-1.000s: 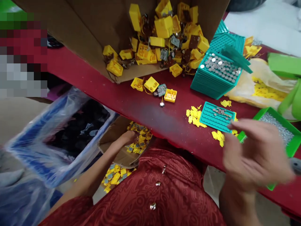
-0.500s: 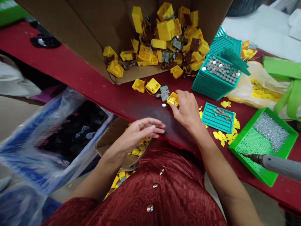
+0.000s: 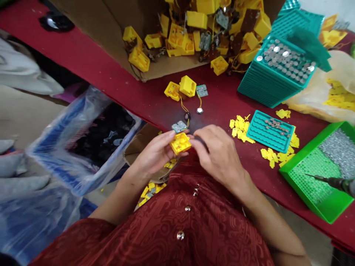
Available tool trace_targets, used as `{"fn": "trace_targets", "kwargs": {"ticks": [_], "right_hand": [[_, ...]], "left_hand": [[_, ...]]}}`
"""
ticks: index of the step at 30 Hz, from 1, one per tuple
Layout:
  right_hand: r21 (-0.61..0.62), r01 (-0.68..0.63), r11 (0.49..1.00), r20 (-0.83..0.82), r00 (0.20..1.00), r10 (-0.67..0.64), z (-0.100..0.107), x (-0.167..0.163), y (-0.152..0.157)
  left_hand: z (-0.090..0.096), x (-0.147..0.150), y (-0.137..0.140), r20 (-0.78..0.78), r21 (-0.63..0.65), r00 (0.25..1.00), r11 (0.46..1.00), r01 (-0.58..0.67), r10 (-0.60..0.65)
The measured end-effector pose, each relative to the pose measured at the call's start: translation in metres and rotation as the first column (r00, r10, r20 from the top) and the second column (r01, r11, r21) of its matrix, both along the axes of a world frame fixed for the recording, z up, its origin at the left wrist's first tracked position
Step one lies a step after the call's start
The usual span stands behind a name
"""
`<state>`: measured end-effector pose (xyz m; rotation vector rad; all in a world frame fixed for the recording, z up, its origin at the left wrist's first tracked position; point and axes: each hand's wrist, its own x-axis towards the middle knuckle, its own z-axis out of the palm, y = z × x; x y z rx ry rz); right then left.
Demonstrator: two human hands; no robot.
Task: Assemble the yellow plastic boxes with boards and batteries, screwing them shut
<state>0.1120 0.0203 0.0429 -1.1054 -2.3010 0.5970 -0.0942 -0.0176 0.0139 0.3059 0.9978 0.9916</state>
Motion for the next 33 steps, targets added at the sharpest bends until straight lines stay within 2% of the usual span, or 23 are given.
{"fn": "trace_targets", "kwargs": {"ticks": [3, 6, 9, 13, 20, 24, 33], "right_hand": [[0.081, -0.05, 0.995, 0.089, 0.995, 0.043, -0.011, -0.012, 0.041], [0.066, -0.137, 0.988, 0.263, 0.958, 0.116, -0.032, -0.036, 0.077], [0.039, -0.235, 0.971, 0.362, 0.909, 0.205, -0.047, -0.057, 0.096], [0.051, -0.275, 0.96, 0.423, 0.877, 0.229, -0.05, -0.062, 0.104], [0.072, -0.261, 0.963, 0.432, 0.878, 0.206, -0.035, -0.044, 0.107], [0.018, -0.293, 0.956, 0.435, 0.863, 0.256, -0.032, -0.037, 0.107], [-0.078, -0.293, 0.953, 0.431, 0.852, 0.297, -0.032, -0.028, 0.118]], "left_hand": [[0.006, -0.018, -0.004, -0.019, -0.007, 1.0, 1.0, -0.016, 0.015], [0.008, -0.027, -0.006, -0.057, -0.003, 0.998, 1.0, -0.008, 0.007], [0.005, -0.032, -0.008, -0.087, -0.001, 0.996, 1.0, -0.002, 0.002], [-0.001, -0.042, -0.011, -0.098, 0.019, 0.995, 1.0, 0.004, -0.002], [-0.005, -0.046, -0.009, -0.104, 0.032, 0.994, 0.999, -0.012, 0.015], [-0.002, -0.04, -0.003, -0.11, 0.04, 0.994, 0.999, 0.003, 0.001], [-0.002, -0.044, 0.004, -0.145, 0.024, 0.988, 0.998, -0.055, 0.058]]}}
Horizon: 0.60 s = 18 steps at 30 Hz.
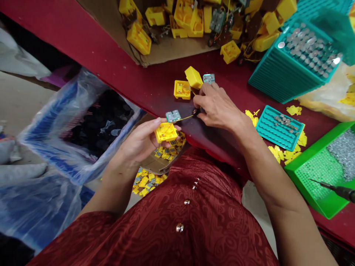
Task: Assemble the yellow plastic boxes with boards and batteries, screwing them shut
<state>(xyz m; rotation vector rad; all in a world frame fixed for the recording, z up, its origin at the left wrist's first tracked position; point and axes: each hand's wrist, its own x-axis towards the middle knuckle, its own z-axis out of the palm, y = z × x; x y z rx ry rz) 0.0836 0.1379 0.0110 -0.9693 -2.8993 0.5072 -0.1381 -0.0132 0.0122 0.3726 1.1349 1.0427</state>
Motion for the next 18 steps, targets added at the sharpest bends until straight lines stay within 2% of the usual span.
{"fn": "trace_targets", "kwargs": {"ticks": [4, 9, 13, 18], "right_hand": [[-0.053, -0.044, 0.998, 0.006, 0.999, 0.044, 0.007, 0.001, 0.005], [-0.07, -0.025, 0.997, 0.075, 0.997, 0.03, 0.013, -0.003, 0.008], [-0.061, -0.032, 0.998, 0.042, 0.998, 0.035, 0.006, -0.005, 0.005], [-0.011, -0.017, 1.0, -0.109, 0.994, 0.016, -0.01, 0.002, 0.002]], "left_hand": [[0.001, -0.001, 0.0, -0.018, 0.02, 1.0, 1.0, -0.003, 0.004], [0.002, -0.003, 0.0, -0.053, 0.027, 0.999, 1.0, 0.003, -0.001], [0.003, -0.002, 0.002, -0.057, 0.04, 0.998, 0.999, 0.017, -0.015], [0.004, 0.001, 0.005, -0.063, 0.053, 0.998, 0.998, 0.027, -0.024]]}}
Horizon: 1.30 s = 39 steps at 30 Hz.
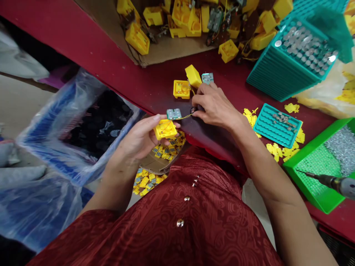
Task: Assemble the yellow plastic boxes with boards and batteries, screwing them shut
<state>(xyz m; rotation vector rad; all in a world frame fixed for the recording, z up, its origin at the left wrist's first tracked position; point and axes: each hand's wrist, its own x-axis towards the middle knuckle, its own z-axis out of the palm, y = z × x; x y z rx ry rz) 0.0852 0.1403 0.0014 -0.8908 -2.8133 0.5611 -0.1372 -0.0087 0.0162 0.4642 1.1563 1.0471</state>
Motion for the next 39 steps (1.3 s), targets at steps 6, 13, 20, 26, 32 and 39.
{"fn": "trace_targets", "kwargs": {"ticks": [6, 13, 20, 26, 32, 39], "right_hand": [[0.015, -0.023, 1.0, -0.052, 0.998, 0.023, -0.008, 0.006, 0.0], [0.207, 0.071, 0.976, 0.112, 0.989, -0.096, 0.013, 0.012, -0.012], [0.155, 0.072, 0.985, -0.074, 0.995, -0.061, -0.01, -0.01, -0.041], [0.047, 0.121, 0.992, -0.271, 0.957, -0.104, -0.013, -0.002, -0.046], [-0.352, 0.316, 0.881, -0.403, 0.798, -0.448, 0.038, 0.025, -0.07], [-0.288, 0.319, 0.903, -0.265, 0.879, -0.396, 0.078, 0.029, -0.061]], "left_hand": [[0.0, -0.003, 0.001, -0.042, -0.009, 0.998, 0.999, -0.039, 0.038], [0.004, -0.008, -0.003, -0.06, -0.045, 0.998, 0.998, -0.033, 0.031], [0.004, -0.004, -0.008, 0.047, -0.114, 0.998, 0.993, -0.035, 0.041], [0.01, 0.001, -0.016, 0.235, -0.13, 0.968, 0.989, -0.065, 0.094], [0.017, 0.019, -0.013, 0.357, -0.188, 0.933, 0.975, 0.12, -0.046], [0.008, 0.055, -0.01, 0.644, -0.363, 0.759, 0.833, 0.417, -0.099]]}}
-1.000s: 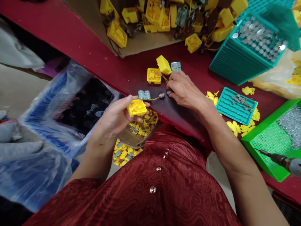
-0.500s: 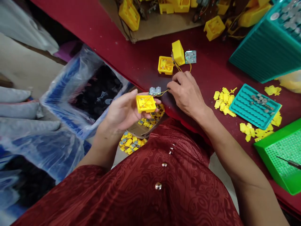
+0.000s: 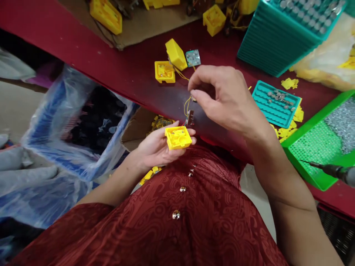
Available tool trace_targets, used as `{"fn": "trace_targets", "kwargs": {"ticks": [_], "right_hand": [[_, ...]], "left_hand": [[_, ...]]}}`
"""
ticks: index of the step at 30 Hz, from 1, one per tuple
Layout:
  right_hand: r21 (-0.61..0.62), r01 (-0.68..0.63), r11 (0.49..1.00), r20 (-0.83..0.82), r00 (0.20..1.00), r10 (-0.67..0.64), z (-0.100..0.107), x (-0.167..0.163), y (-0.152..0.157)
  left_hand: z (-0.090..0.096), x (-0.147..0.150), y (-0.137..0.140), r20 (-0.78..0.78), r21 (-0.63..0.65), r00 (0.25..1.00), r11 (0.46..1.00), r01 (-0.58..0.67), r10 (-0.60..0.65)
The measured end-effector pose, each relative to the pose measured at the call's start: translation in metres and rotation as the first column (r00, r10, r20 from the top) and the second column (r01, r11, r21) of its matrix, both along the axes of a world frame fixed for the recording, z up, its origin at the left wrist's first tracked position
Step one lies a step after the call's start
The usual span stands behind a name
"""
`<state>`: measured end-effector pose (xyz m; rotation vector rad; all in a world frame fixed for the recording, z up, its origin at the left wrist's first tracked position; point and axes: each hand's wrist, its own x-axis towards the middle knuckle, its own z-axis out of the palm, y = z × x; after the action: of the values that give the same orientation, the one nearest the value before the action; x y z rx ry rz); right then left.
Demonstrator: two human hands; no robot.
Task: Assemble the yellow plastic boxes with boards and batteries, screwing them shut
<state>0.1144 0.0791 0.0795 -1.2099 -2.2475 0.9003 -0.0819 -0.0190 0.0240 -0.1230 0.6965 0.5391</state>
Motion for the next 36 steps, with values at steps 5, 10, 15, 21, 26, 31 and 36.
{"fn": "trace_targets", "kwargs": {"ticks": [5, 10, 15, 21, 26, 31, 36], "right_hand": [[-0.028, -0.008, 1.0, 0.072, 0.997, 0.01, 0.001, 0.0, 0.002], [-0.135, 0.035, 0.99, -0.204, 0.977, -0.063, -0.003, 0.011, -0.001], [-0.277, 0.192, 0.942, -0.307, 0.911, -0.276, -0.033, 0.028, -0.01], [0.001, 0.372, 0.928, -0.055, 0.927, -0.372, -0.073, 0.044, -0.049], [0.185, 0.315, 0.931, 0.115, 0.934, -0.339, -0.074, 0.056, -0.072], [0.219, 0.235, 0.947, 0.088, 0.962, -0.259, -0.077, 0.069, -0.075], [0.203, 0.151, 0.967, 0.133, 0.975, -0.18, -0.082, 0.073, -0.07]], "left_hand": [[-0.002, -0.002, -0.012, -0.027, 0.041, 0.998, 0.998, -0.053, 0.054], [0.019, -0.011, -0.01, -0.214, 0.398, 0.934, 0.899, -0.184, 0.286], [0.022, -0.002, 0.01, -0.382, 0.515, 0.89, 0.857, -0.018, 0.248], [0.003, 0.011, 0.007, -0.367, 0.347, 0.929, 0.918, 0.192, -0.056], [0.0, 0.016, -0.003, -0.284, 0.23, 0.956, 0.962, 0.147, -0.078], [0.001, 0.022, -0.006, -0.26, 0.153, 0.966, 0.988, 0.036, 0.005], [0.003, 0.026, -0.007, -0.256, 0.134, 0.967, 0.99, 0.046, -0.01]]}}
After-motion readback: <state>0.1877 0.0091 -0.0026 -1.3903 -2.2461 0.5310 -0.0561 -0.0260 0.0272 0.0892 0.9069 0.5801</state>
